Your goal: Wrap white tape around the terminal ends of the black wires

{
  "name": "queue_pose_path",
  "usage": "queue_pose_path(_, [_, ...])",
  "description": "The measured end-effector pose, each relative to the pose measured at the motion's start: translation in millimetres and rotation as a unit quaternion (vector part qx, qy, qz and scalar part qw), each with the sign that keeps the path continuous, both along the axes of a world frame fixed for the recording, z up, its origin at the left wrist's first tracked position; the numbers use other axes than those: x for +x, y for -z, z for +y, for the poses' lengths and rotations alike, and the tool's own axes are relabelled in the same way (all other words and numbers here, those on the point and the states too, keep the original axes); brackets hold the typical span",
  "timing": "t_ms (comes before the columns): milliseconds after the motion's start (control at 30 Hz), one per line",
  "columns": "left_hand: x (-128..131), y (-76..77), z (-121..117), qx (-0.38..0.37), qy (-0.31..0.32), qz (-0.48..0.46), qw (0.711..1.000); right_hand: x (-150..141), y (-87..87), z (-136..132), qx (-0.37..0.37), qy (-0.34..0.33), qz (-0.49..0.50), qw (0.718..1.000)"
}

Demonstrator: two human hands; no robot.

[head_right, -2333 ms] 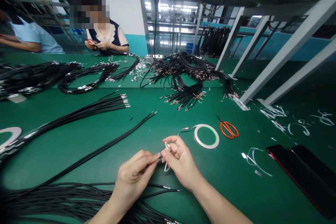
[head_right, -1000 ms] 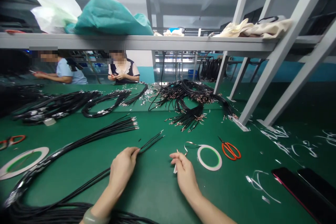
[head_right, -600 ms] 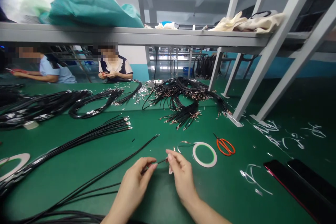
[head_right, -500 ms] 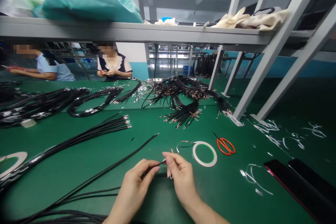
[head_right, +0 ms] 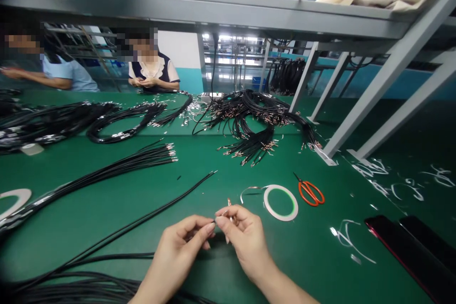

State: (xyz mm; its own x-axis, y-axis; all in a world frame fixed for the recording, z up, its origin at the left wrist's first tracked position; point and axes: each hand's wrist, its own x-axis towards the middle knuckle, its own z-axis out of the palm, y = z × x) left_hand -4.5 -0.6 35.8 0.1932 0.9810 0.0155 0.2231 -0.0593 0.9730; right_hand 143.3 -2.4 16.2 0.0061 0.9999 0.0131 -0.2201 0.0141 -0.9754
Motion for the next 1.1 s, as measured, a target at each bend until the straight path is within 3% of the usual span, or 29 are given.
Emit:
queue_pose_path(133, [0, 1.4, 1, -0.008, -0.009, -0.014, 1.0, 4, 0.9, 2, -0.011, -0.024, -0.008, 1.0])
queue_pose_path(333, [3, 5.1, 1, -0.017, -0.041, -0.035, 0.998, 5, 4.0, 1, 0.014, 0.042, -0.002, 0.999])
queue_pose_path(667, [4, 10.7, 1, -0.012, -0.038, -0.032, 0.999, 9, 5.2, 5, 0.016, 0.009, -0.027, 0.999])
queue_pose_path(800, [2, 10.8, 4, 0.027, -0.037, -0.029, 0.999, 8, 4.5, 0, 0.034, -0.035, -0.068, 0.996])
queue_pose_path(967, [0, 10.4, 8, 0.029, -0.08, -0.073, 0.994, 4, 7.2, -10, 0.069, -0.059, -0.09, 0.992])
queue_pose_path(1100, [1, 9.4, 8, 0.027, -0.056, -0.102, 0.993, -2, 5.7, -16, 0.075, -0.072, -0.068, 0.992])
